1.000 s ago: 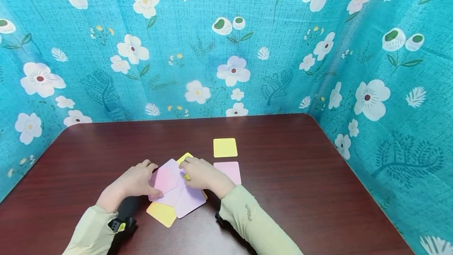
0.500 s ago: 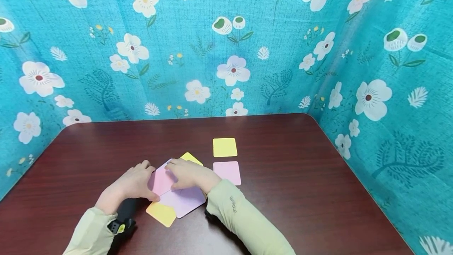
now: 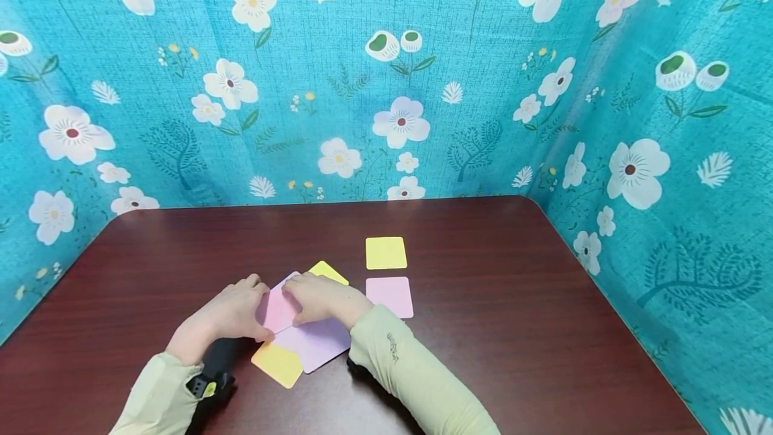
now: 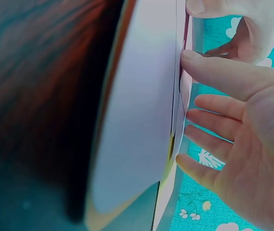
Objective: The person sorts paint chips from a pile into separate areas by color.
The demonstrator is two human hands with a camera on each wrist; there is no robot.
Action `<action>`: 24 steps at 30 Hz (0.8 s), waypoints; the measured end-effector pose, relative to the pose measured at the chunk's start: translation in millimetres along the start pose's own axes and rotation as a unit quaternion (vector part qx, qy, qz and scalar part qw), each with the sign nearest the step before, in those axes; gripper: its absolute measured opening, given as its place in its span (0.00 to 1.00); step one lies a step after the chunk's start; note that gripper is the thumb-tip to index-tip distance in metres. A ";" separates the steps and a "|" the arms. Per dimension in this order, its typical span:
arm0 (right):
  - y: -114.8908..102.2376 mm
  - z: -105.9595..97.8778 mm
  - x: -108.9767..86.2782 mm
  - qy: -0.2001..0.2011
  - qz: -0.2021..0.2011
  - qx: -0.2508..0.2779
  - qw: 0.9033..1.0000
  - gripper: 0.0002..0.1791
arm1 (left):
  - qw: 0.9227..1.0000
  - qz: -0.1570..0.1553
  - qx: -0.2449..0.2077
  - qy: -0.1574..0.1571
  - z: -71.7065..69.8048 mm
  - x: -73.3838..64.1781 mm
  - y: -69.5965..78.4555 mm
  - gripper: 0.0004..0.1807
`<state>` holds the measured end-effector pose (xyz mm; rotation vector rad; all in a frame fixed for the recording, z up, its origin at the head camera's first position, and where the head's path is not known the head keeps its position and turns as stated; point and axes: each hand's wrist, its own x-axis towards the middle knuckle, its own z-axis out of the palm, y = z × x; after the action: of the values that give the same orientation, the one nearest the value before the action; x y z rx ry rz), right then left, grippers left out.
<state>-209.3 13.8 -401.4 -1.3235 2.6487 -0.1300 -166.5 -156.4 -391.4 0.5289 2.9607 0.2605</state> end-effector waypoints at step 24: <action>9.9 -9.8 -14.0 0.035 0.007 0.048 0.998 0.33 | 0.999 0.045 -0.021 0.008 -5.0 6.0 7.7 0.33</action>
<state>-210.9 30.9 -391.6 -1.2914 2.6716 -0.3039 -170.3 -147.9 -385.5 0.6590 2.9428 0.3366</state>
